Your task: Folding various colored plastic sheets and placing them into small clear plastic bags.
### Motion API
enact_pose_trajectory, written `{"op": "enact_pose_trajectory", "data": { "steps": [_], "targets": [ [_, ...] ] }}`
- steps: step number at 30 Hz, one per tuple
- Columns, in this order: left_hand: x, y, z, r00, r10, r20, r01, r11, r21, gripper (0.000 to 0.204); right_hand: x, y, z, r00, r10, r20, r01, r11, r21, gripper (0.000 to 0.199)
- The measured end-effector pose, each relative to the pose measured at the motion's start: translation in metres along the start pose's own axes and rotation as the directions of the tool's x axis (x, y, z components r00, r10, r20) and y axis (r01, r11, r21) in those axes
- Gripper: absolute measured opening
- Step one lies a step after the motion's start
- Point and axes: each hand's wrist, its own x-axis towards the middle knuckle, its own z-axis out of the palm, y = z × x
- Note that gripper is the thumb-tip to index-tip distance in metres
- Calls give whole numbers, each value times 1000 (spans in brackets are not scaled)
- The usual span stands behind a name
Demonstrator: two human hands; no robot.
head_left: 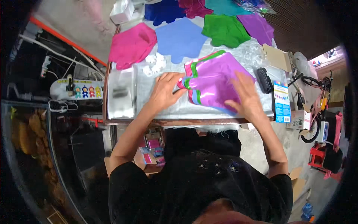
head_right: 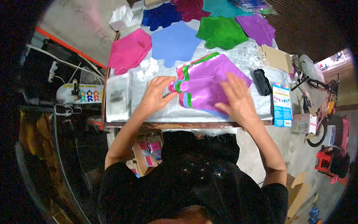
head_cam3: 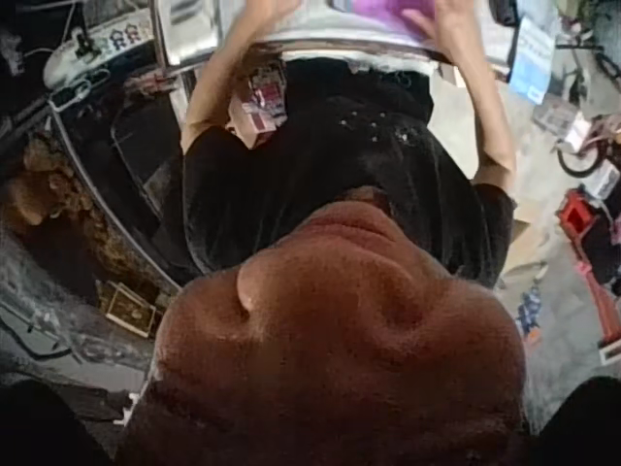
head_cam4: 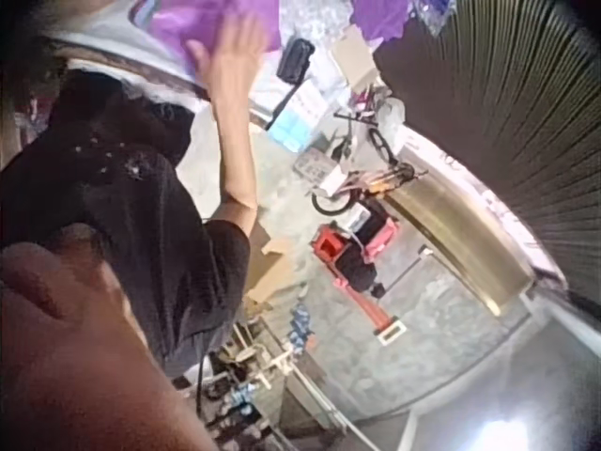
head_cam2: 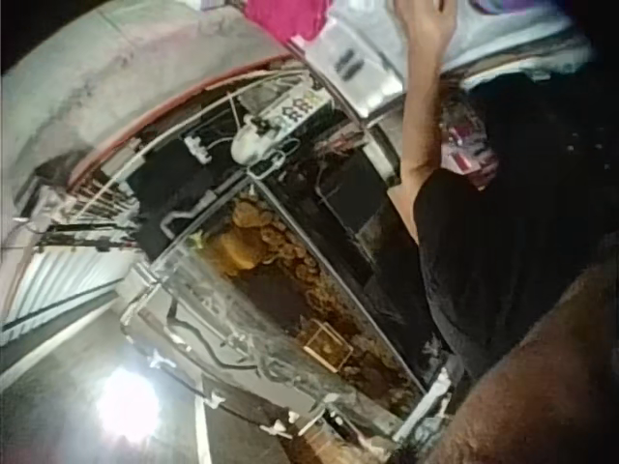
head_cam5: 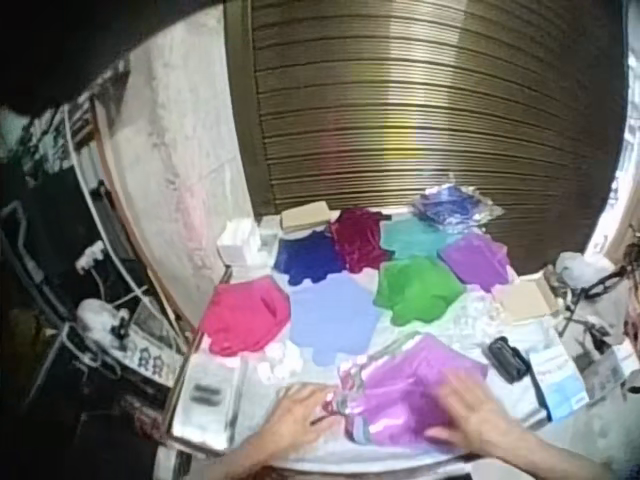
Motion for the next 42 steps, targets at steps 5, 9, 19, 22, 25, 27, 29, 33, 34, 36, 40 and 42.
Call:
{"op": "enact_pose_trajectory", "data": {
  "steps": [5,9,19,22,25,27,29,33,34,36,40,42],
  "targets": [
    [63,-47,-24,987,119,-104,-128,987,-92,19,-1,1,34,941,-65,331,11,987,162,77],
    [168,-112,-43,988,67,-138,-34,973,227,18,5,1,30,919,-85,385,15,983,181,76],
    [264,-231,-6,995,47,-87,10,825,565,20,60,41,-3,871,-199,450,40,940,337,58],
    [269,-226,-4,970,-92,-223,176,904,390,21,86,53,-3,870,-249,426,58,909,413,51],
    [271,-226,-17,930,-236,-282,309,918,251,24,128,63,19,882,-305,359,147,903,404,49],
    [274,-233,-26,895,-352,-275,404,900,163,28,165,66,46,900,-319,298,195,905,379,46],
    [273,-241,-31,894,-363,-264,413,894,171,31,213,72,79,913,-358,195,247,865,437,43],
    [281,-240,-31,900,-378,-218,413,900,142,36,304,82,162,943,-264,201,181,917,355,42],
    [279,-241,-32,892,-404,-203,431,895,112,36,326,80,188,950,-228,215,147,929,339,43],
    [282,-241,-31,887,-423,-185,443,893,81,37,353,84,226,956,-186,226,107,941,320,45],
    [280,-252,-32,892,-430,-139,436,900,14,36,375,77,262,952,-272,139,241,948,205,51],
    [278,-256,-32,868,-487,-91,461,862,-211,32,366,67,262,963,-219,158,196,969,148,53]
  ]
}}
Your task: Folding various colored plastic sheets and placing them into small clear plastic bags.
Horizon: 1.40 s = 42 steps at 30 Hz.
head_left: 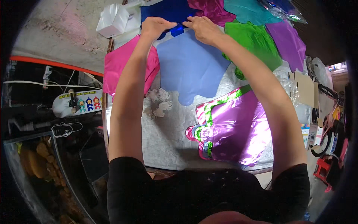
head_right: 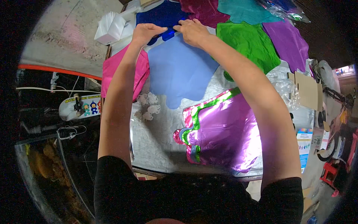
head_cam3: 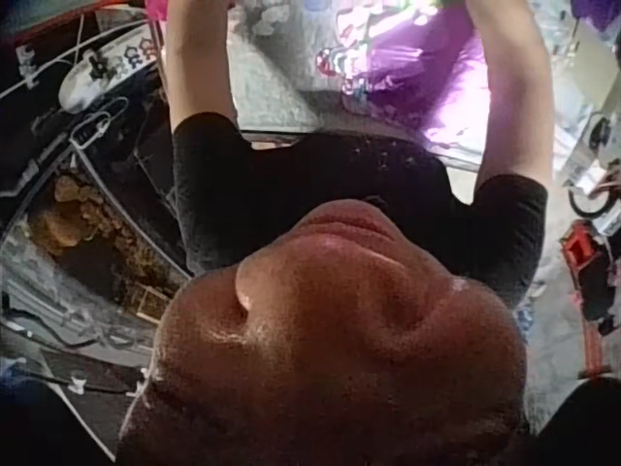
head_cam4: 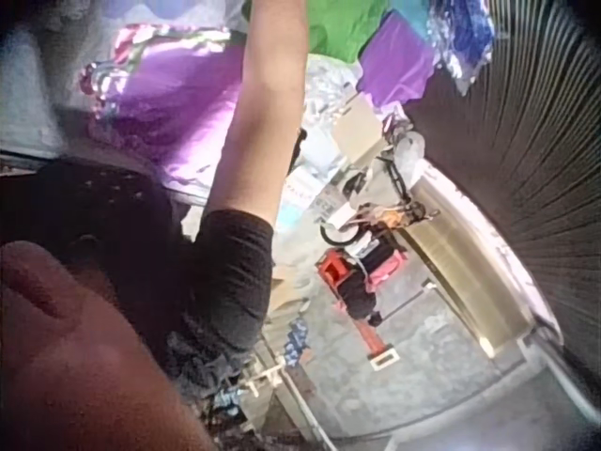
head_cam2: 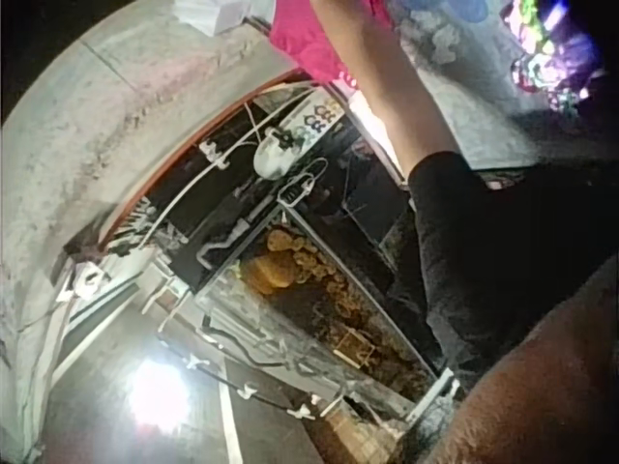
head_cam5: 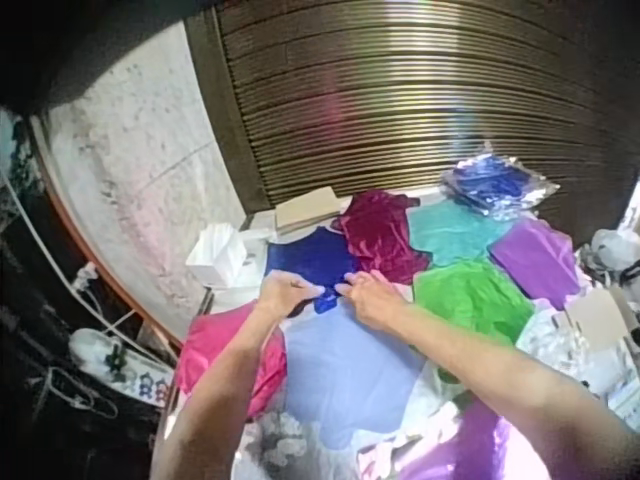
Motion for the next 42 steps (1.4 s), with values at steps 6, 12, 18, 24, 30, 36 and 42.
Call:
{"op": "enact_pose_trajectory", "data": {
  "steps": [6,12,18,24,30,36,42],
  "targets": [
    [2,0,-1,991,-118,58,131,937,-323,24,-4,-8,-7,998,52,38,-50,997,-61,54],
    [11,-9,3,998,-67,10,67,979,-195,29,4,-21,-8,975,-11,-223,-29,984,-177,50],
    [7,0,15,992,-110,-66,87,957,-276,32,-4,-14,2,976,-3,-219,-46,975,-219,40],
    [9,-7,7,973,-66,-220,15,974,-226,32,7,-36,-14,987,23,-156,-46,988,-148,35],
    [11,36,-2,980,99,-174,-106,994,-32,36,22,-26,-3,983,181,13,-173,958,-227,38],
    [40,65,-77,871,287,-399,-233,956,181,23,25,-19,-2,956,284,80,-283,959,-26,50],
    [61,76,-257,555,292,-779,-214,955,205,40,35,-26,-12,949,282,140,-282,959,-19,48]
  ]
}}
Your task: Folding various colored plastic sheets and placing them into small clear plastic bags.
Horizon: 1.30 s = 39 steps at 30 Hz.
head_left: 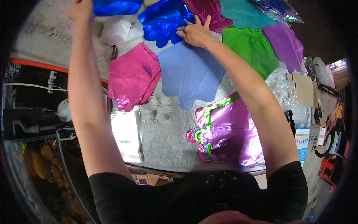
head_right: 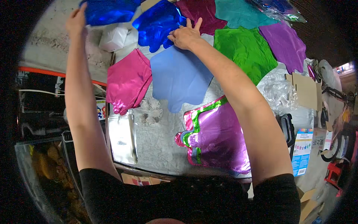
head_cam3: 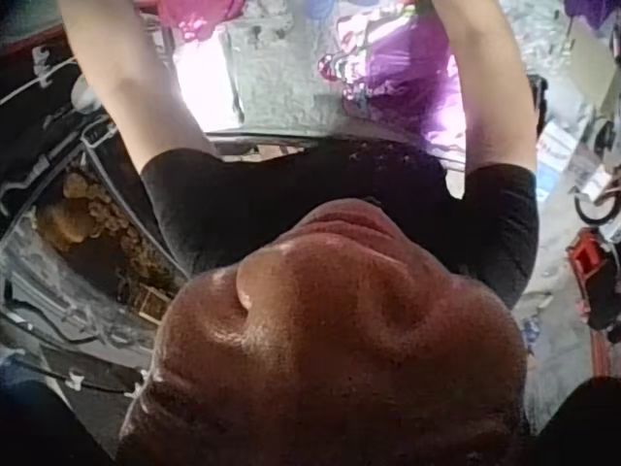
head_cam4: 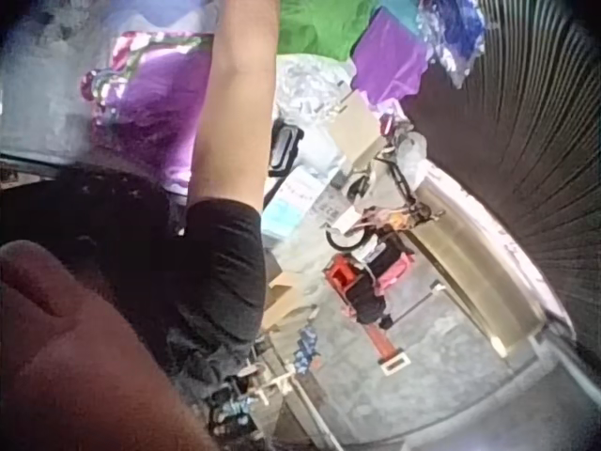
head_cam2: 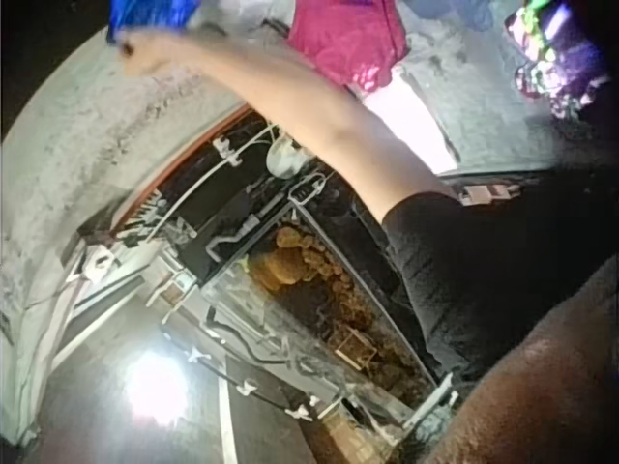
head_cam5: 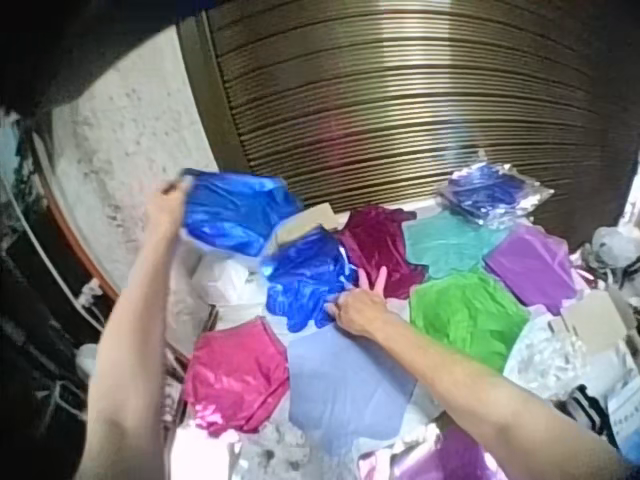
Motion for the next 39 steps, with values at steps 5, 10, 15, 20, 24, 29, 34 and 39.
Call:
{"op": "enact_pose_trajectory", "data": {
  "steps": [5,10,15,20,24,29,34,39],
  "targets": [
    [-13,35,-57,992,-118,38,123,927,-355,34,-6,15,9,1000,-9,-14,9,1000,3,48],
    [-111,110,-58,941,25,336,141,876,-461,21,-36,45,-14,994,-66,-84,97,880,465,52],
    [-200,209,-103,841,152,519,40,940,-339,18,-148,21,-114,935,-173,308,-317,-26,948,80],
    [-302,293,-108,711,554,433,-248,774,-582,14,-313,10,-173,959,-94,266,-278,-472,837,73],
    [-388,297,-102,521,831,195,-516,489,-704,22,-404,43,-142,989,-25,145,-126,-656,744,66],
    [-465,287,-139,584,759,288,-485,611,-625,27,-464,61,-101,939,261,222,2,-653,757,67],
    [-505,261,-154,630,674,386,-425,715,-555,21,-488,85,-92,835,466,293,-77,-428,901,59],
    [-511,228,-175,681,541,494,-374,836,-401,28,-488,73,-93,941,294,169,-130,-149,980,49]
  ]
}}
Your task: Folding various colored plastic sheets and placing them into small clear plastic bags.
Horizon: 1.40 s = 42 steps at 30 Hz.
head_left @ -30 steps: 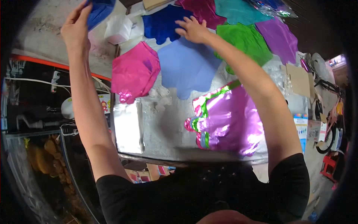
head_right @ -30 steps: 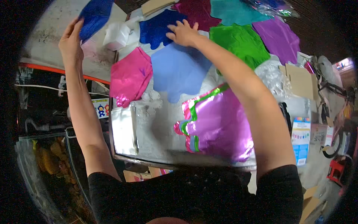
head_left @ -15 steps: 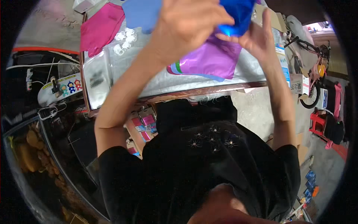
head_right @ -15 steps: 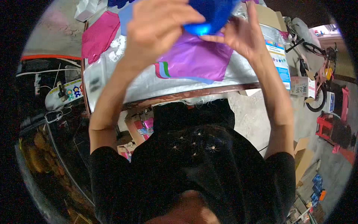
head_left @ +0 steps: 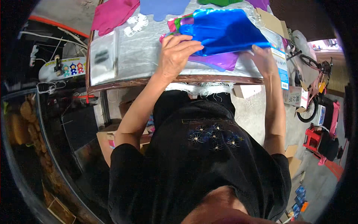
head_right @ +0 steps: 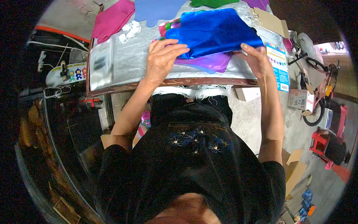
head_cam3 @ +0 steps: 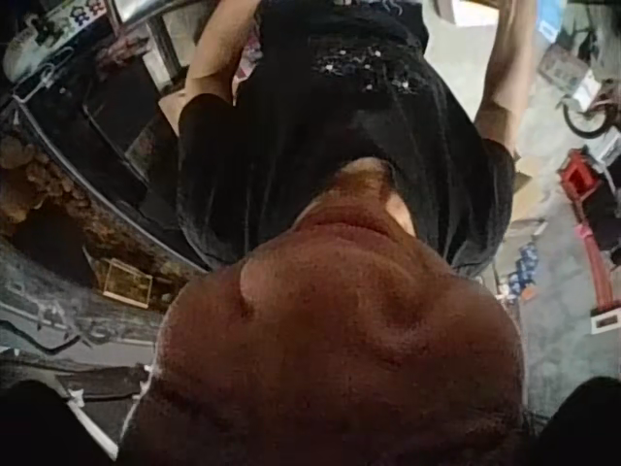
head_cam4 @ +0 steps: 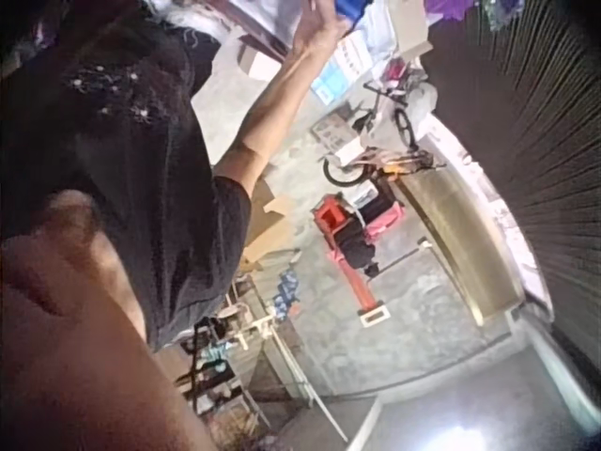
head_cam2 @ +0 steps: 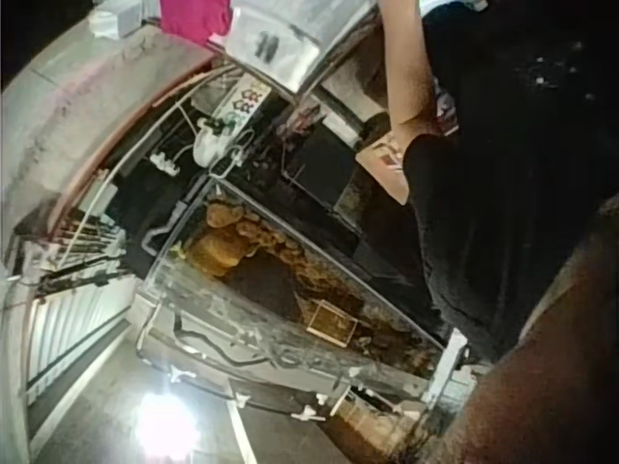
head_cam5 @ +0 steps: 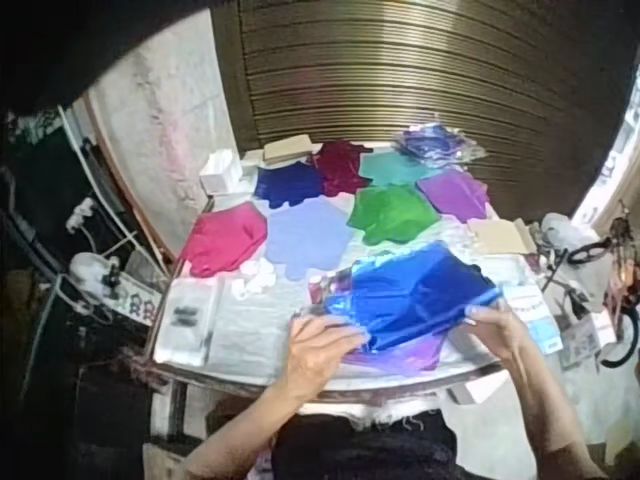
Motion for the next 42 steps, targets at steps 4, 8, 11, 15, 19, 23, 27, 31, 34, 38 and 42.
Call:
{"op": "enact_pose_trajectory", "data": {
  "steps": [4,8,11,15,19,23,27,31,34,38,42],
  "targets": [
    [-8,-2,-3,996,-83,17,83,997,8,29,-3,-11,29,990,-79,113,94,988,-125,34],
    [-11,-2,1,996,-66,68,65,998,11,28,10,1,6,999,-35,38,37,999,-38,12],
    [-16,-4,1,993,-65,96,64,998,11,26,6,3,7,995,48,-87,-68,967,-245,14],
    [-24,-3,-15,979,-151,134,151,988,17,25,-9,4,20,975,78,-208,-152,917,-369,18],
    [-30,0,-29,949,-270,162,264,963,58,28,-18,7,24,960,82,-270,-189,896,-403,19],
    [-30,6,-26,943,-265,202,250,963,96,34,-27,13,35,938,22,-346,-158,916,-369,18],
    [-29,6,-20,927,-264,266,241,964,115,39,-31,23,41,926,5,-377,-142,930,-338,19],
    [-30,1,-18,921,-253,297,235,967,94,40,-37,4,45,943,62,-327,-296,604,-740,22],
    [-31,-3,-16,922,-217,321,207,976,66,40,-39,-3,59,982,-113,-149,-118,241,-963,27],
    [-33,-18,-19,923,-237,303,271,960,-76,36,-30,9,78,883,-363,298,253,-167,-953,42],
    [-29,-47,-23,871,-488,61,491,867,-86,28,-22,27,69,917,-224,330,291,-190,-938,55]
  ]
}}
